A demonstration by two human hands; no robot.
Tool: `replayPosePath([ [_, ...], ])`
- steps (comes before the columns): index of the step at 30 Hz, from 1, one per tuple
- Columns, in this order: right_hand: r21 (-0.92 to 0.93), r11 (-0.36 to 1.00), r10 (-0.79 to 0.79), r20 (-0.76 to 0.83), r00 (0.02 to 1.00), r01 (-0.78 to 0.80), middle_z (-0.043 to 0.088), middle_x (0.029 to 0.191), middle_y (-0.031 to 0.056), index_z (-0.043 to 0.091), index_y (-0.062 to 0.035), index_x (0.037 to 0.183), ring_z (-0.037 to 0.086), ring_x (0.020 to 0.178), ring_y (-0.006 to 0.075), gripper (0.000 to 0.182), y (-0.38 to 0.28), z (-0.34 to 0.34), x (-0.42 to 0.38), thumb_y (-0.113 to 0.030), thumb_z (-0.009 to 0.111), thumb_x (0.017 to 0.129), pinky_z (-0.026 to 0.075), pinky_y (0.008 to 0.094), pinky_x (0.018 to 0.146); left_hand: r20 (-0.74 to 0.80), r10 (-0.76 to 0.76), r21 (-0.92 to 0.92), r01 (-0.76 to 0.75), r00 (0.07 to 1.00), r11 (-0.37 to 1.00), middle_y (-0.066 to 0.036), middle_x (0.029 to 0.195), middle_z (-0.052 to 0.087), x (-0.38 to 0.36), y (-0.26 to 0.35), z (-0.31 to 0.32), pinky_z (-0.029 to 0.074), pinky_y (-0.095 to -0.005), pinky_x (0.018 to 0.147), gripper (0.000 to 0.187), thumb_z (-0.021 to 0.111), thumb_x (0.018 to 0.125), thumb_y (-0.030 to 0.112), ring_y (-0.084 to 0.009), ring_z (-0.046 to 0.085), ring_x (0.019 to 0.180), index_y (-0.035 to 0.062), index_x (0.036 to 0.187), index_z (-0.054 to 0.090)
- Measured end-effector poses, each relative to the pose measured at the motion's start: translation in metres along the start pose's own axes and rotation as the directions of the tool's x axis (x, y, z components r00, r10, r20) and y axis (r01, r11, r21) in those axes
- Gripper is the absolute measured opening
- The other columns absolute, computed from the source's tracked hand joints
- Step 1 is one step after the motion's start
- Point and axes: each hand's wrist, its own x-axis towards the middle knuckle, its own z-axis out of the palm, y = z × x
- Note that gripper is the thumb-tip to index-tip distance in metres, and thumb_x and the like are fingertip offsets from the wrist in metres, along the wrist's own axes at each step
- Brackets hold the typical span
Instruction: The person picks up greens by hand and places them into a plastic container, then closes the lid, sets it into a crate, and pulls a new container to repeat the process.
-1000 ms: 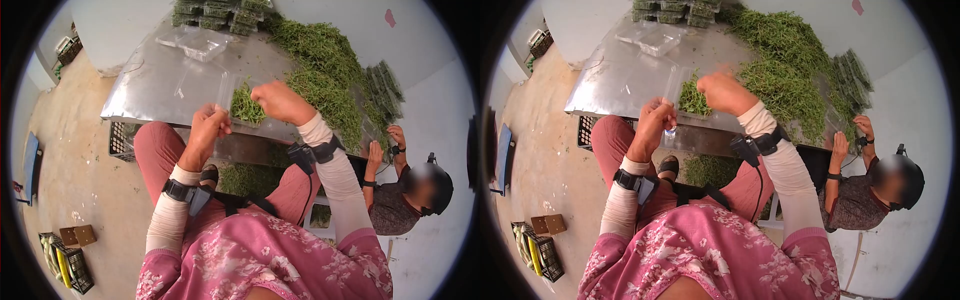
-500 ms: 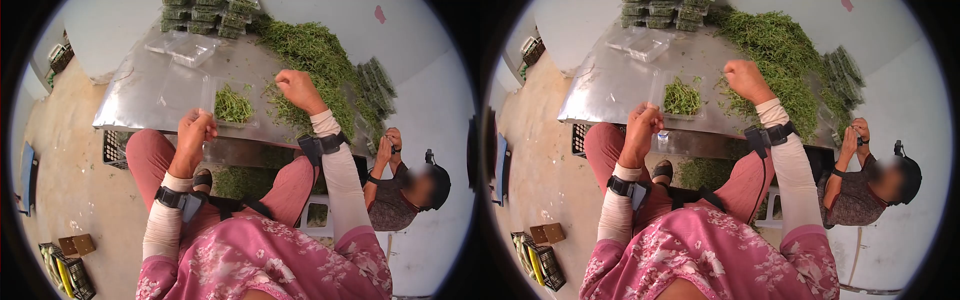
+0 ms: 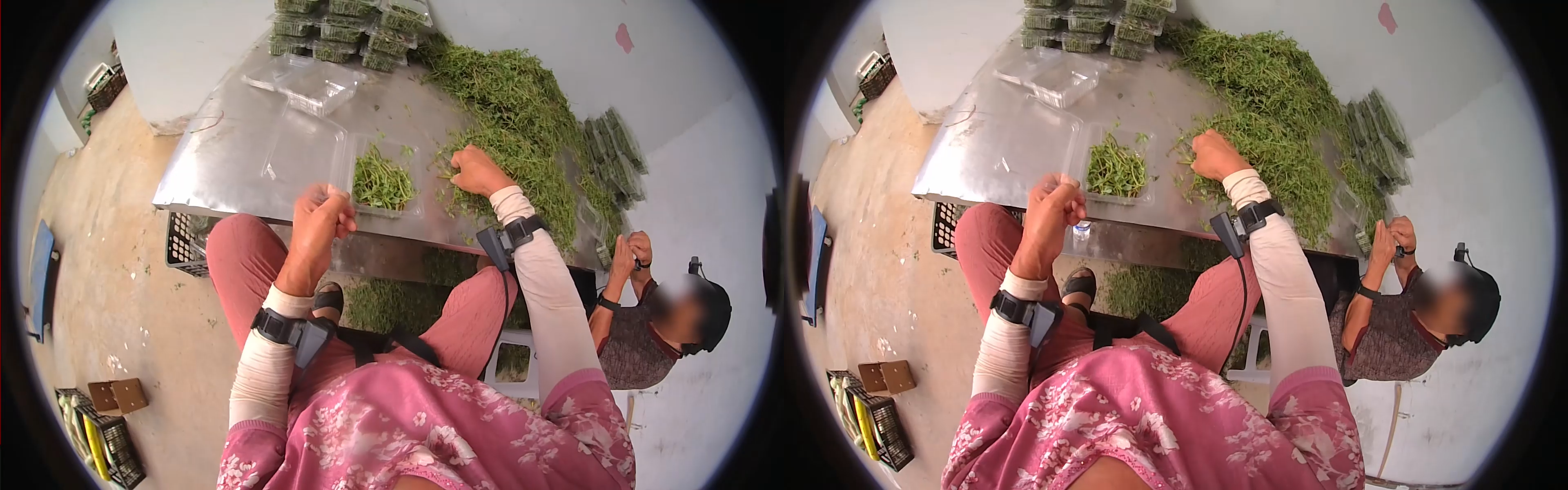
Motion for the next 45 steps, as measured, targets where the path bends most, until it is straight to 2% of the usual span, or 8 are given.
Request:
replayPosePath([
  [5,-0.052,0.998,0.035,0.152,0.988,-0.027,0.067,0.091,0.0282,0.068,0.0050,0.084,0.063,0.094,0.0456,0.016,0.001,0.000,0.005,-0.006,0.060,0.077,0.053,0.0493,0.085,0.003,-0.014,-0.004,0.014,1.000,1.000,-0.006,0.075,0.062,0.000,-0.002,-0.002,0.042,-0.0247,0.050,0.015,0.060,0.093,0.016,-0.0127,0.059,0.057,0.0018,0.094,0.057],
  [14,0.193,0.981,0.047,-0.124,0.991,-0.023,0.063,0.077,0.0231,0.059,0.0002,0.083,0.062,0.073,0.0425,0.007,-0.005,-0.025,0.008,-0.005,0.061,0.080,0.051,0.0445,0.068,0.017,-0.015,-0.009,0.015,1.000,1.000,-0.006,0.075,0.062,0.000,-0.002,-0.003,0.042,-0.0244,0.050,0.013,0.059,0.091,0.015,-0.0128,0.060,0.058,0.0025,0.092,0.058],
  [23,0.229,0.973,0.020,0.001,1.000,-0.020,0.068,0.100,0.0253,0.066,-0.0019,0.105,0.065,0.094,0.0446,0.022,-0.020,-0.006,0.025,-0.007,0.061,0.084,0.053,0.0484,0.084,0.030,-0.005,-0.008,0.005,1.000,1.000,-0.004,0.072,0.060,0.000,-0.001,-0.003,0.039,-0.0233,0.050,0.013,0.060,0.092,0.017,-0.0115,0.057,0.057,0.0054,0.089,0.056],
  [32,-0.019,1.000,0.003,0.126,0.992,0.000,0.064,0.075,0.0220,0.061,-0.0016,0.074,0.062,0.070,0.0430,0.009,-0.023,-0.003,0.031,-0.010,0.062,0.078,0.047,0.0499,0.063,0.034,-0.015,-0.011,0.015,0.999,1.000,-0.004,0.073,0.060,0.001,-0.003,-0.004,0.039,-0.0237,0.050,0.015,0.060,0.095,0.018,-0.0116,0.056,0.057,0.0051,0.090,0.056],
  [35,0.003,0.989,0.149,0.106,0.983,-0.150,0.067,0.079,0.0257,0.068,0.0015,0.078,0.066,0.078,0.0446,0.015,-0.021,-0.011,0.023,-0.012,0.063,0.076,0.055,0.0474,0.074,0.011,-0.025,-0.003,0.025,1.000,1.000,-0.004,0.074,0.060,-0.001,-0.001,-0.002,0.039,-0.0237,0.051,0.014,0.060,0.094,0.018,-0.0117,0.057,0.058,0.0049,0.091,0.057],
  [38,0.333,0.930,0.200,-0.099,0.975,-0.157,0.067,0.079,0.0255,0.067,0.0012,0.077,0.066,0.075,0.0431,0.015,-0.018,-0.025,0.012,-0.013,0.063,0.076,0.055,0.0465,0.072,0.036,-0.018,0.012,0.018,0.999,1.000,-0.004,0.074,0.060,-0.002,0.001,-0.003,0.039,-0.0237,0.052,0.014,0.060,0.094,0.018,-0.0119,0.057,0.059,0.0046,0.091,0.057],
  [43,0.826,0.507,0.351,0.062,0.934,-0.246,0.064,0.068,0.0031,0.063,0.0033,0.083,0.059,0.060,0.0068,0.014,-0.062,-0.075,0.001,-0.010,0.068,0.085,0.046,0.0232,0.055,0.030,-0.022,-0.008,0.022,0.999,1.000,-0.005,0.074,0.060,-0.002,0.000,-0.001,0.040,-0.0238,0.052,0.014,0.060,0.093,0.017,-0.0123,0.057,0.058,0.0034,0.092,0.056],
  [45,0.852,0.479,0.287,0.074,0.955,-0.210,0.062,0.070,0.0021,0.064,0.0024,0.088,0.056,0.058,0.0067,0.015,-0.085,-0.083,-0.002,-0.012,0.067,0.088,0.046,0.0235,0.054,0.029,-0.019,-0.007,0.020,0.999,1.000,-0.005,0.074,0.060,-0.002,0.000,-0.001,0.040,-0.0239,0.052,0.014,0.060,0.093,0.017,-0.0124,0.057,0.058,0.0031,0.092,0.056],
])
